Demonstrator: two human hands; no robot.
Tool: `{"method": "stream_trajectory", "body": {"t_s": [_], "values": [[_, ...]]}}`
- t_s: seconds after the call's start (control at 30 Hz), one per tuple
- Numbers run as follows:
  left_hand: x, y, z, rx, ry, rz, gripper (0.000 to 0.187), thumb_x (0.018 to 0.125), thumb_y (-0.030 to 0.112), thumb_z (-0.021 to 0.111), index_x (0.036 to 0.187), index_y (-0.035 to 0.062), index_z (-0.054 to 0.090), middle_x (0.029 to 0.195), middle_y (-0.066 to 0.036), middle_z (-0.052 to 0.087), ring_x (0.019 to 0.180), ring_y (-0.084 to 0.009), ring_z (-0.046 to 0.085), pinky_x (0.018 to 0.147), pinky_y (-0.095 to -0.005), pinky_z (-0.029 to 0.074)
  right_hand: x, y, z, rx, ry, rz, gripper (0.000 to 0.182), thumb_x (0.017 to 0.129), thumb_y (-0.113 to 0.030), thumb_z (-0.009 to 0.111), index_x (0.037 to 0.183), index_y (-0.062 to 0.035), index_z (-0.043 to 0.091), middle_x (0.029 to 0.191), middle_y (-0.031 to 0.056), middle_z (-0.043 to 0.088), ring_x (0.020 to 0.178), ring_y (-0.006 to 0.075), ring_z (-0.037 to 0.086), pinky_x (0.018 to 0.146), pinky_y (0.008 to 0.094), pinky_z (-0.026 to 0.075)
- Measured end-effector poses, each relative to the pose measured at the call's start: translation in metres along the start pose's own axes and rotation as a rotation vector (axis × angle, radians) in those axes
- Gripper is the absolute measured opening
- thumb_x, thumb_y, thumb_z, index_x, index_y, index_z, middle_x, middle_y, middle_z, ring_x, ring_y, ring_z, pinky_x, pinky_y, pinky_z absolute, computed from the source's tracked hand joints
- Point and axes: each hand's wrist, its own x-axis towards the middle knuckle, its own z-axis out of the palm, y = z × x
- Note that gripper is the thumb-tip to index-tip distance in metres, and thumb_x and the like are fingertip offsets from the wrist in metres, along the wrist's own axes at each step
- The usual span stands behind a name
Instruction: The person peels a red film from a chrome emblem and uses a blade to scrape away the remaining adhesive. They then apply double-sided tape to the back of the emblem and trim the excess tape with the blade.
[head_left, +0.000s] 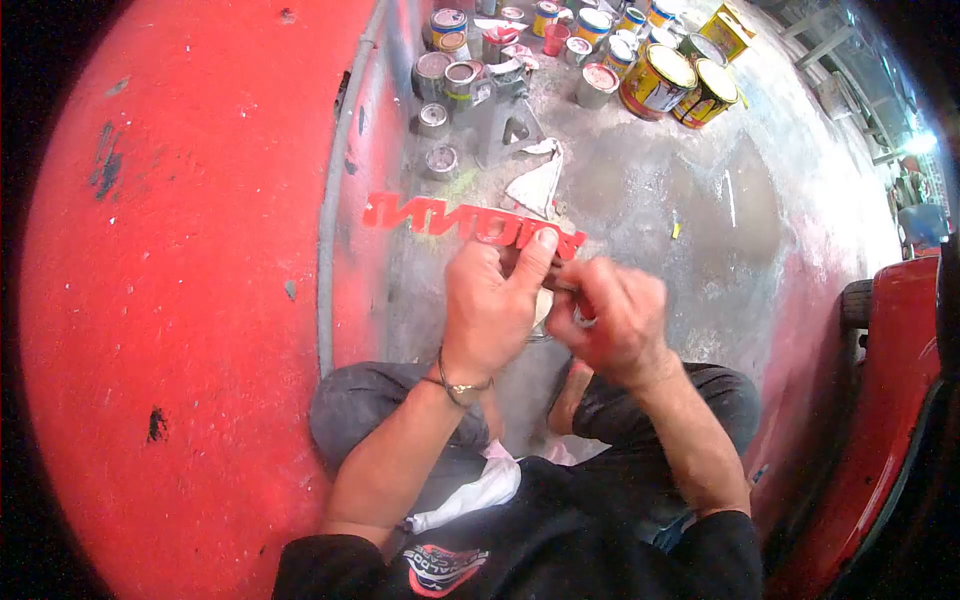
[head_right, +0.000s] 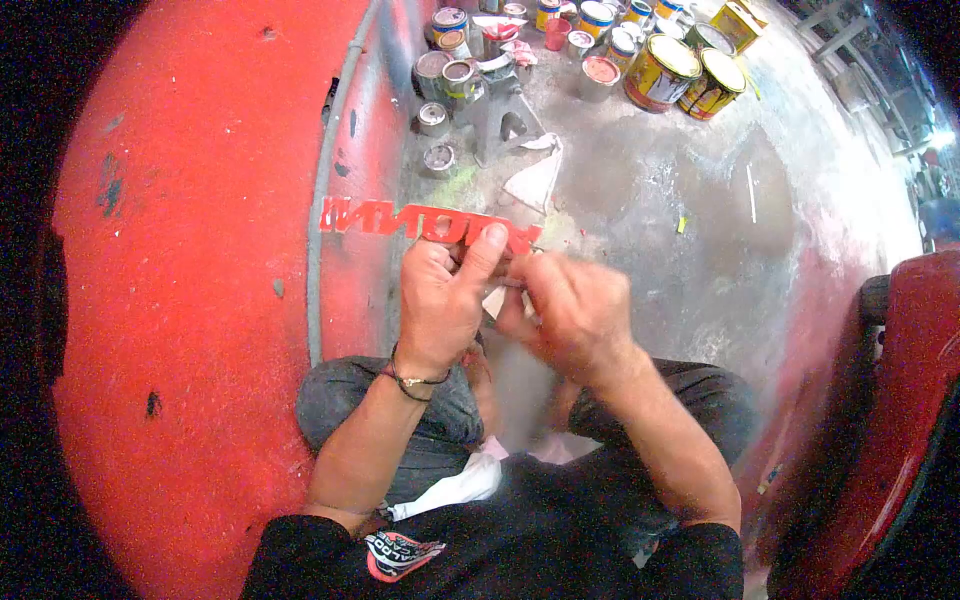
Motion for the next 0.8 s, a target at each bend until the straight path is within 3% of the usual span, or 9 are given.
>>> {"method": "stream_trajectory", "body": {"t_s": [0.1,0.3,0.33,0.43,0.47,0.67,0.77,0.8], "values": [[0.007,0.002,-0.007,-0.057,0.057,-0.003,0.028,0.109,0.023,0.068,0.108,-0.0035,0.076,0.098,-0.013,0.08,0.085,-0.0197,0.079,0.078,-0.0341,0.065,-0.012,-0.016,0.006,0.242,-0.026,0.03,0.024,0.074,-0.005,0.079,0.092,-0.0109,0.064,0.073,0.008,0.067,0.06,0.0276,0.069,0.055,0.0402,0.054],[-0.002,0.013,-0.004,-0.126,0.075,0.025,0.026,0.109,0.025,0.069,0.109,-0.0005,0.076,0.097,-0.01,0.08,0.083,-0.018,0.077,0.078,-0.0329,0.063,-0.001,-0.025,-0.025,0.339,-0.002,0.405,0.012,0.093,-0.009,0.077,0.091,-0.0057,0.065,0.076,0.0147,0.069,0.057,0.0284,0.066,0.056,0.037,0.052],[-0.003,0.013,-0.004,-0.15,0.068,0.018,0.027,0.109,0.025,0.069,0.109,-0.0002,0.076,0.098,-0.01,0.08,0.082,-0.0176,0.076,0.079,-0.0326,0.063,-0.001,-0.02,-0.024,0.323,0.053,0.414,0.009,0.1,-0.012,0.075,0.103,-0.0053,0.069,0.069,0.0052,0.062,0.055,0.0148,0.057,0.055,0.0298,0.045],[-0.004,0.018,-0.003,-0.236,0.048,-0.041,0.028,0.108,0.027,0.07,0.112,-0.0001,0.074,0.099,-0.01,0.079,0.082,-0.0167,0.074,0.079,-0.0324,0.061,0.011,-0.021,-0.031,0.57,0.181,0.608,0.022,0.099,-0.011,0.077,0.119,-0.0053,0.069,0.069,-0.0072,0.051,0.06,0.0033,0.044,0.055,0.0237,0.034],[-0.004,0.017,-0.004,-0.242,0.045,-0.046,0.028,0.108,0.028,0.07,0.112,0.0002,0.074,0.099,-0.01,0.079,0.082,-0.0166,0.074,0.079,-0.0325,0.061,0.012,-0.019,-0.034,0.615,0.14,0.639,0.034,0.099,-0.011,0.078,0.131,-0.0052,0.066,0.073,-0.0137,0.042,0.064,-0.0014,0.037,0.058,0.0206,0.027],[-0.002,0.013,-0.001,-0.164,0.0,-0.049,0.028,0.107,0.028,0.071,0.112,0.0002,0.073,0.098,-0.01,0.078,0.083,-0.0169,0.074,0.079,-0.0321,0.061,0.019,-0.011,-0.036,0.889,0.056,0.777,0.028,0.098,-0.012,0.081,0.124,-0.0058,0.071,0.074,-0.0144,0.041,0.064,-0.001,0.037,0.06,0.0192,0.026],[0.0,0.005,-0.002,-0.148,-0.064,-0.06,0.032,0.107,0.027,0.073,0.121,-0.0022,0.07,0.099,-0.01,0.078,0.086,-0.0165,0.075,0.079,-0.0313,0.061,0.013,-0.003,-0.031,0.773,0.054,0.721,0.023,0.097,-0.01,0.08,0.119,-0.0066,0.074,0.07,-0.0112,0.041,0.063,0.0,0.039,0.057,0.0217,0.029],[0.0,0.002,-0.002,-0.148,-0.078,-0.061,0.035,0.106,0.027,0.073,0.124,-0.0021,0.068,0.101,-0.01,0.078,0.087,-0.0169,0.075,0.08,-0.0316,0.062,0.012,-0.001,-0.032,0.629,0.074,0.606,0.023,0.096,-0.01,0.081,0.118,-0.0071,0.075,0.068,-0.0088,0.043,0.061,0.0022,0.041,0.056,0.0237,0.032]]}}
